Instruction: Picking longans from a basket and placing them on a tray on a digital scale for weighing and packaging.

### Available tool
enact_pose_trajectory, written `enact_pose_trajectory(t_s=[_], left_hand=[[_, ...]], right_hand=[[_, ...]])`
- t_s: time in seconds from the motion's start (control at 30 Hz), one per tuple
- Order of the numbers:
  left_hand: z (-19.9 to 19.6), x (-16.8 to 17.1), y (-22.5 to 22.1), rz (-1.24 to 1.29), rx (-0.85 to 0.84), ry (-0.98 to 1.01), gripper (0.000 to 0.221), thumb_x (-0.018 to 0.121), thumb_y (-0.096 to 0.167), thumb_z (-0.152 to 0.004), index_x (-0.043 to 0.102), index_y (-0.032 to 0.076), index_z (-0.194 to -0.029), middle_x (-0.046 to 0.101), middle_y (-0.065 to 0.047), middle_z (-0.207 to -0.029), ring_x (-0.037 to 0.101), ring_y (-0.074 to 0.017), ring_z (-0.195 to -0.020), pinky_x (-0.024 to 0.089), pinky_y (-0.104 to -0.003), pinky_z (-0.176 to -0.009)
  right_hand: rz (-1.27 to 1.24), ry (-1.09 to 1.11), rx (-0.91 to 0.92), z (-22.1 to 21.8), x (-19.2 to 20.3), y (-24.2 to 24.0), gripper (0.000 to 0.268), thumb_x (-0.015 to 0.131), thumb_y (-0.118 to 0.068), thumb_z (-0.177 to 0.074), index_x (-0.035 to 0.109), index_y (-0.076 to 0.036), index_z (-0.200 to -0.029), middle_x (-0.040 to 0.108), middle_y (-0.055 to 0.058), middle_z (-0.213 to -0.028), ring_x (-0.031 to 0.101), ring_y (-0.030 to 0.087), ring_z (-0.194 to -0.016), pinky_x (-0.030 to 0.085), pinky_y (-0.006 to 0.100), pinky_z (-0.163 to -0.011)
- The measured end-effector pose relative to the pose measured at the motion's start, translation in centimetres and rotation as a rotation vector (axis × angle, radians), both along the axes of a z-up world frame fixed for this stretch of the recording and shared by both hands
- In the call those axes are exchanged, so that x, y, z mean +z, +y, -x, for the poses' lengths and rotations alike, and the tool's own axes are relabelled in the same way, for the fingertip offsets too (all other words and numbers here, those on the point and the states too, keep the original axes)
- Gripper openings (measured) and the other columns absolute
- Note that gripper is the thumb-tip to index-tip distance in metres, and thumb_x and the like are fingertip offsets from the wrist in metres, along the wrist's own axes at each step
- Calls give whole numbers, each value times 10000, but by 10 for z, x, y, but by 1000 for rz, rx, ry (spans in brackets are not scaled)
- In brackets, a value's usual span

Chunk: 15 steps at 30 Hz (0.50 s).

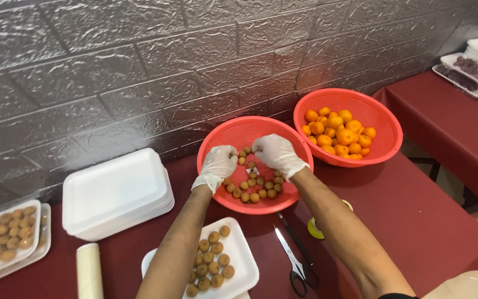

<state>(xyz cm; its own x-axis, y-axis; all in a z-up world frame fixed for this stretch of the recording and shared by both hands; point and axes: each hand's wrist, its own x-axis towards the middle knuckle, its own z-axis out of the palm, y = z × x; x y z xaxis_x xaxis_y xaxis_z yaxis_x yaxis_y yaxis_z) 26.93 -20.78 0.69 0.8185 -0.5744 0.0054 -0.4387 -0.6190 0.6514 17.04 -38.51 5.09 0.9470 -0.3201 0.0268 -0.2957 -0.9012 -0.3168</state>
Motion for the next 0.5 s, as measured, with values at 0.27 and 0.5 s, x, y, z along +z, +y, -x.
enact_pose_trajectory(t_s=[0.27,0.5], left_hand=[[33,42,-9,-279,-119,41,284,585,227,-900,788,173,-1092,757,-144,-1168,677,-385,-1169,547,-481,-1016],[25,18,-17,-315,-127,81,303,570,219,-896,786,156,-1099,735,-189,-1208,651,-410,-1217,532,-484,-1039]], right_hand=[[11,320,141,-7,4,24,354,707,-304,-908,732,-329,-1261,741,5,-1234,653,272,-1236,520,463,-1046],[64,361,160,-12,-13,23,434,665,-308,-930,649,-336,-1363,685,37,-1312,617,266,-1290,517,458,-1058]])
